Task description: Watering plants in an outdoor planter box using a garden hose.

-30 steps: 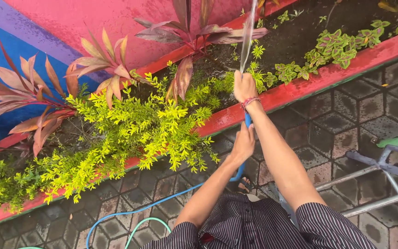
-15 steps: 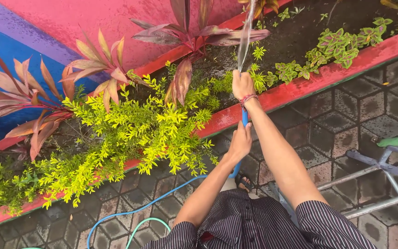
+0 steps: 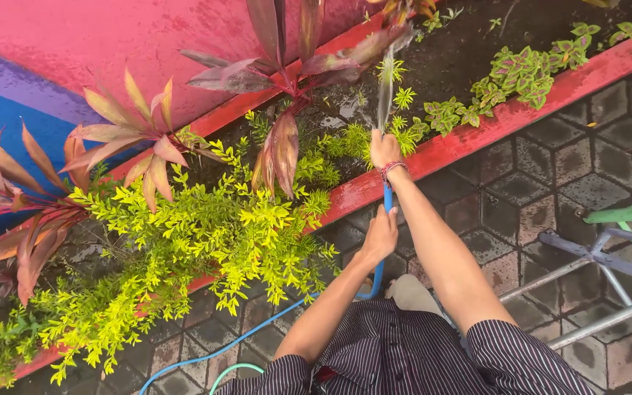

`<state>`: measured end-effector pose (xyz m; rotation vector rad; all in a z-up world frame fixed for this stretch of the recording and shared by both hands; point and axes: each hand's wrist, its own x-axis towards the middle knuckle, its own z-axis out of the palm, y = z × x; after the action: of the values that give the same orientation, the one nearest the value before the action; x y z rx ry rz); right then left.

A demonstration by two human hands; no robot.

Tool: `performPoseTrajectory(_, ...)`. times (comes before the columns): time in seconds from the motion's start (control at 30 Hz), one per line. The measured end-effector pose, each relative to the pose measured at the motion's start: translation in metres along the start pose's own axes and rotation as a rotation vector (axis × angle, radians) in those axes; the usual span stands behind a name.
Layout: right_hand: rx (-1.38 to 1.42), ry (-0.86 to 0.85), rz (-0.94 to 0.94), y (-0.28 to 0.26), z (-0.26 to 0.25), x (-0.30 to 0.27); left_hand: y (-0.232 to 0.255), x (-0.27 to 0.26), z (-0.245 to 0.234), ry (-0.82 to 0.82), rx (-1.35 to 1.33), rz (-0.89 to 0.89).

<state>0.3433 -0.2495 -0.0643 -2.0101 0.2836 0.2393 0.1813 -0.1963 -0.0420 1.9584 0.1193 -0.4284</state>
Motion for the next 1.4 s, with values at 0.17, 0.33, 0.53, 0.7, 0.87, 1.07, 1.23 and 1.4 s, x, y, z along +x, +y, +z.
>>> performPoseTrajectory(0.17,-0.042,0.003,0.094,0.003,-0.003,0.005,0.008,0.006,0.002,-0.039,-0.001,-0.058)
performPoseTrajectory(0.33,-0.051,-0.029,0.185,0.012,-0.001,0.009,0.012,0.008,0.008,-0.032,0.021,-0.112)
performPoseTrajectory(0.53,-0.012,-0.058,0.219,0.025,-0.014,0.002,0.010,0.007,0.028,-0.033,0.059,-0.178)
performPoseTrajectory(0.7,0.081,-0.011,0.314,0.067,-0.013,0.009,0.024,-0.001,0.041,-0.049,0.153,-0.222)
performPoseTrajectory(0.87,0.032,-0.071,0.374,0.016,-0.050,-0.037,0.022,-0.005,0.051,-0.060,0.166,-0.253)
performPoseTrajectory(1.07,0.024,-0.109,0.433,0.034,-0.040,-0.043,-0.017,-0.001,0.061,-0.104,0.188,-0.314)
performPoseTrajectory(1.23,0.071,-0.052,0.477,0.114,0.014,-0.012,-0.028,-0.011,0.058,-0.117,0.175,-0.363)
performPoseTrajectory(1.4,0.003,-0.094,0.466,0.082,0.017,-0.042,-0.040,-0.024,0.046,-0.122,0.141,-0.409)
